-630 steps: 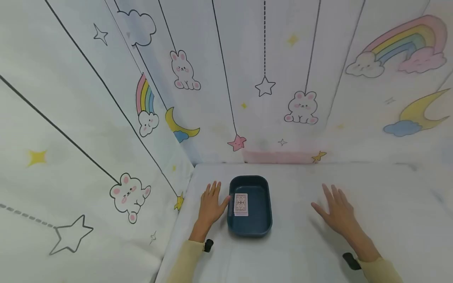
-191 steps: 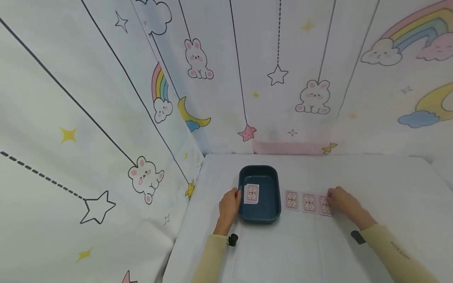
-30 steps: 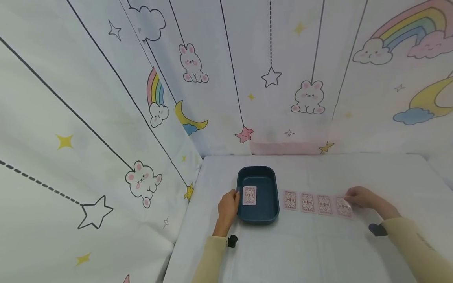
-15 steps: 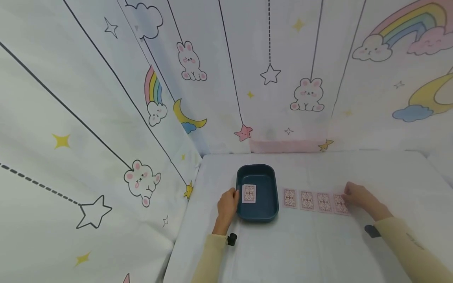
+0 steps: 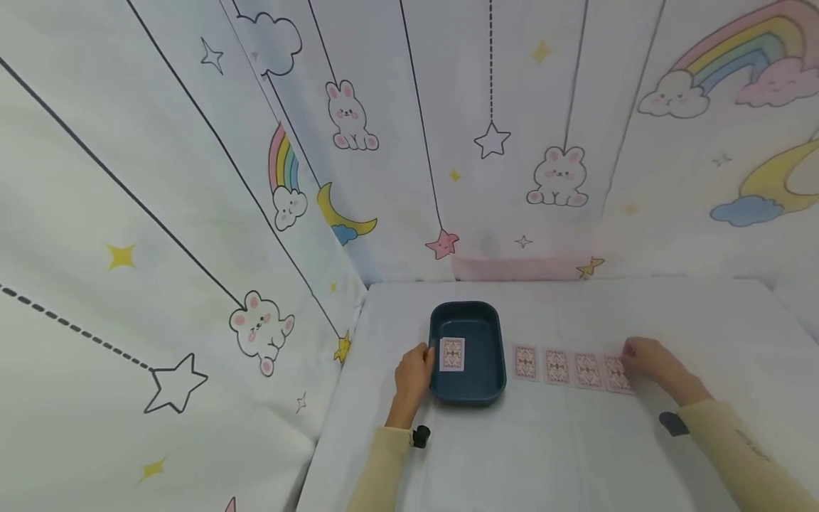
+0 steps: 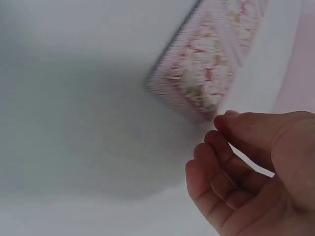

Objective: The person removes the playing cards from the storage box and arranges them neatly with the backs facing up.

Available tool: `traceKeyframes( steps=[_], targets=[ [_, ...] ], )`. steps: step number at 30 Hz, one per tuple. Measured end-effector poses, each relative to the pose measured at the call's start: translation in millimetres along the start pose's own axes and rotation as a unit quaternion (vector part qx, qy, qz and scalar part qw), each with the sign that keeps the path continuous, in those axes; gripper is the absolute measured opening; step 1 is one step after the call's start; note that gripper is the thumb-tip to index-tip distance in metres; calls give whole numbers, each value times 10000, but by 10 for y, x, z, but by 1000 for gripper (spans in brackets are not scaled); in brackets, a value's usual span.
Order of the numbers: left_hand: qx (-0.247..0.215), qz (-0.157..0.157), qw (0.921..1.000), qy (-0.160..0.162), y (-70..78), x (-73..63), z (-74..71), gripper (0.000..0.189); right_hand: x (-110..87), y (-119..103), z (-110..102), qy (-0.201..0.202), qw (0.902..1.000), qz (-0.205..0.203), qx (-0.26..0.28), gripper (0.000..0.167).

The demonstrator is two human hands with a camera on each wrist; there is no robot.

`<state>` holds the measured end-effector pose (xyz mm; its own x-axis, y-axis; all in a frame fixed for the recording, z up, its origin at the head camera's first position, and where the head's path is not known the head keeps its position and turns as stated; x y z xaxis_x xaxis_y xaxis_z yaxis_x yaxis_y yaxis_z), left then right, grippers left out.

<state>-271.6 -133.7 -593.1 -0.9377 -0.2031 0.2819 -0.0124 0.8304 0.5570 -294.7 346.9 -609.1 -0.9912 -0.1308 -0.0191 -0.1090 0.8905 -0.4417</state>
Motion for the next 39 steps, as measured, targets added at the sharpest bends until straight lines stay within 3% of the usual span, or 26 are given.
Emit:
traceKeyframes(
  steps=[5, 11, 19, 24, 33, 39],
  targets=[
    [45, 60, 10000, 28, -10, 18, 6, 33, 133, -274, -112, 294, 9991, -308, -14, 21],
    [-10, 30, 10000, 51, -1, 29, 0, 33, 376, -967, -177, 288, 9986, -344, 284, 38],
    [55, -74, 10000, 29, 2, 26, 5, 33, 765, -1866, 15, 270, 9956, -829, 346, 44],
    [41, -155, 9999, -20, -14, 25, 28, 32, 890, -2309, 170, 260, 9915, -1209, 415, 43],
    [25, -18, 9999, 118, 33, 20, -2, 33, 930, -2770, 512, -91, 9893, -1414, 360, 43],
    [-8, 1, 9999, 145, 36, 33, -14, 34, 942, -2975, 725, -187, 9825, -1849, 131, 43]
  ],
)
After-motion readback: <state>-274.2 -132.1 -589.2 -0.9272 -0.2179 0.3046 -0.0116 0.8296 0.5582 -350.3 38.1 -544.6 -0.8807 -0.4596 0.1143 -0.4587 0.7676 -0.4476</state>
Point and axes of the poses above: each hand's wrist, its own x-axis towards the middle knuckle, its own z-axis out of the palm, y = z × x, the point moved 7 cm from there along x, towards the middle knuckle, and after that the axes turned 12 degrees about y, right-handed, at the moved point
